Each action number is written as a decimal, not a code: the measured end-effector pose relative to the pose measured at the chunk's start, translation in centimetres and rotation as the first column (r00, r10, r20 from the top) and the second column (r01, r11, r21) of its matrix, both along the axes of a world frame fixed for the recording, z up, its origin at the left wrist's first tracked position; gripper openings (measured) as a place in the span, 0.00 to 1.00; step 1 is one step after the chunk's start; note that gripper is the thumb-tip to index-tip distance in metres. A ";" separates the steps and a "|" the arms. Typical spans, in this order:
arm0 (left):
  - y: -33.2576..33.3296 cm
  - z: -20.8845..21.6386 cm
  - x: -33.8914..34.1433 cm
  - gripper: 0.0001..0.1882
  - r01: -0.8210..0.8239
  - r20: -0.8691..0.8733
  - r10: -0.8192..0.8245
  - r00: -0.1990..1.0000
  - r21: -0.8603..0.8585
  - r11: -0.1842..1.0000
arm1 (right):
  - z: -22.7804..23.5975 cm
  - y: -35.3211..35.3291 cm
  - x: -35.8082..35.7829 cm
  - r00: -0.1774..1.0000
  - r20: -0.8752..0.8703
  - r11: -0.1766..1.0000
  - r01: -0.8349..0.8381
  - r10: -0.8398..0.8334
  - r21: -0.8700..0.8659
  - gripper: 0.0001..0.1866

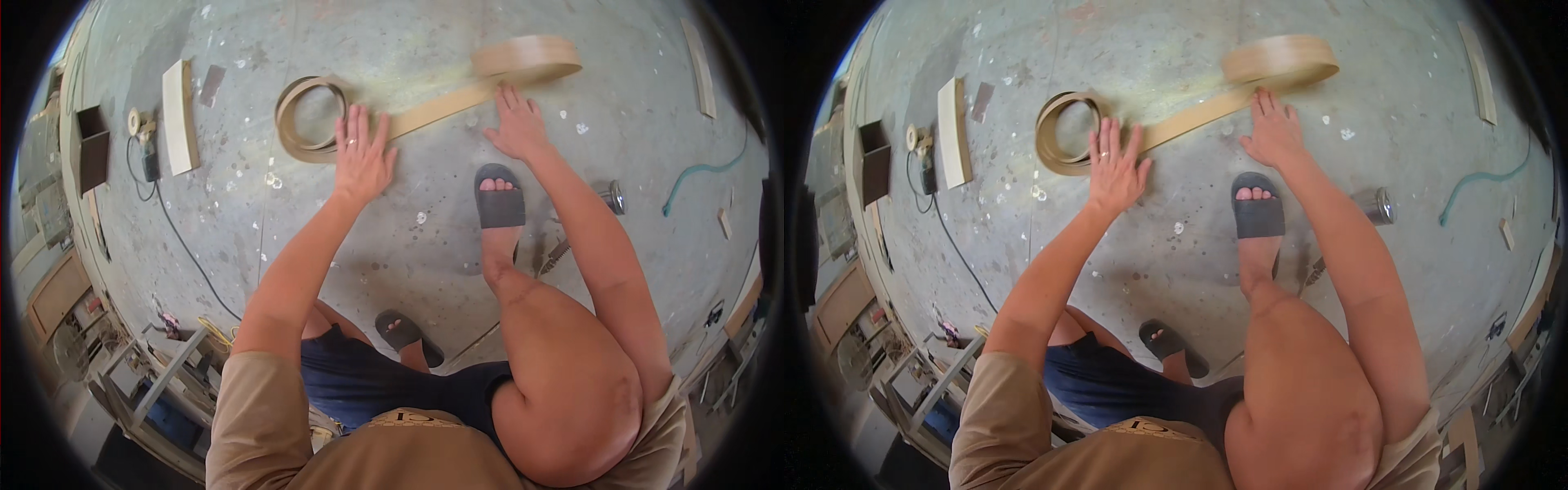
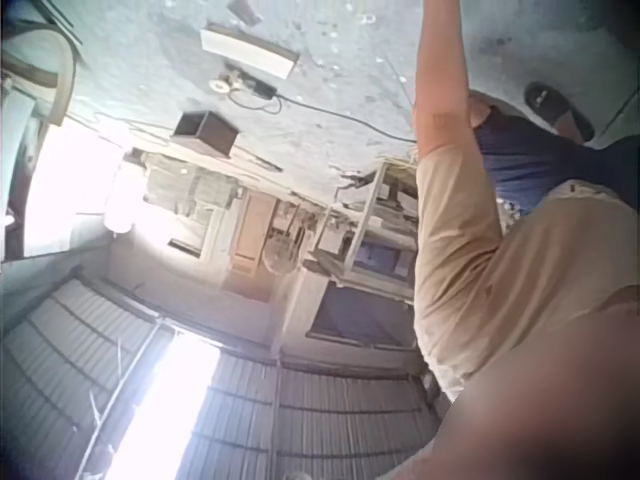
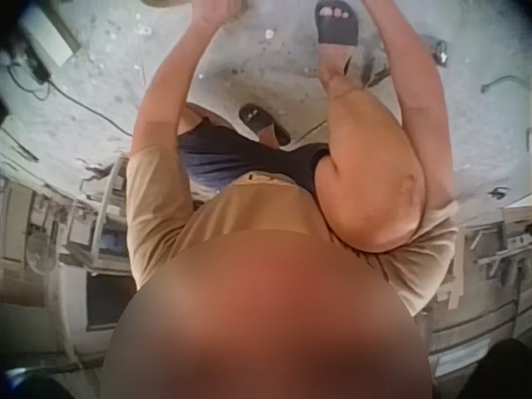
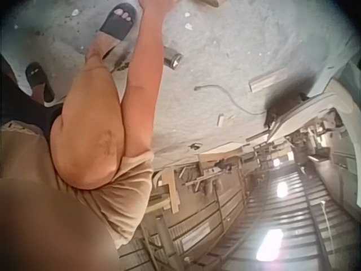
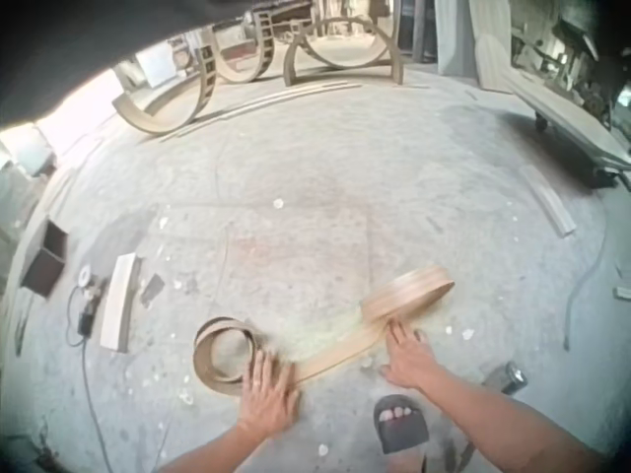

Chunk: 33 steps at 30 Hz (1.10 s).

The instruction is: Applying adhesive or coating to a long strip of wood veneer using a pneumatic spray gun.

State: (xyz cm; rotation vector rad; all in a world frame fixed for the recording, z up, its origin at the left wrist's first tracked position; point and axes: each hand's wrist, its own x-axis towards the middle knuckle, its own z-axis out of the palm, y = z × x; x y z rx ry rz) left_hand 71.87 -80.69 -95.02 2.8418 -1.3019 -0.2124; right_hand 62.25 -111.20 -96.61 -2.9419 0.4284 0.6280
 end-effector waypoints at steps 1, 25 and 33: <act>-0.1 -0.2 -1.0 0.38 -0.037 0.002 0.037 0.999 -0.018 0.999 | 0.0 -0.3 -0.1 1.000 0.021 1.000 -0.019 0.019 0.007 0.46; -8.6 -0.3 -5.7 0.49 -0.154 -0.312 0.170 0.935 0.075 0.985 | 2.3 3.5 5.5 0.772 0.424 0.856 -0.517 0.474 -0.017 0.27; -9.0 0.1 -6.1 0.48 -0.125 -0.316 0.152 0.937 0.106 0.987 | 4.8 -2.1 9.3 0.737 0.330 0.771 -0.392 0.589 -0.502 0.24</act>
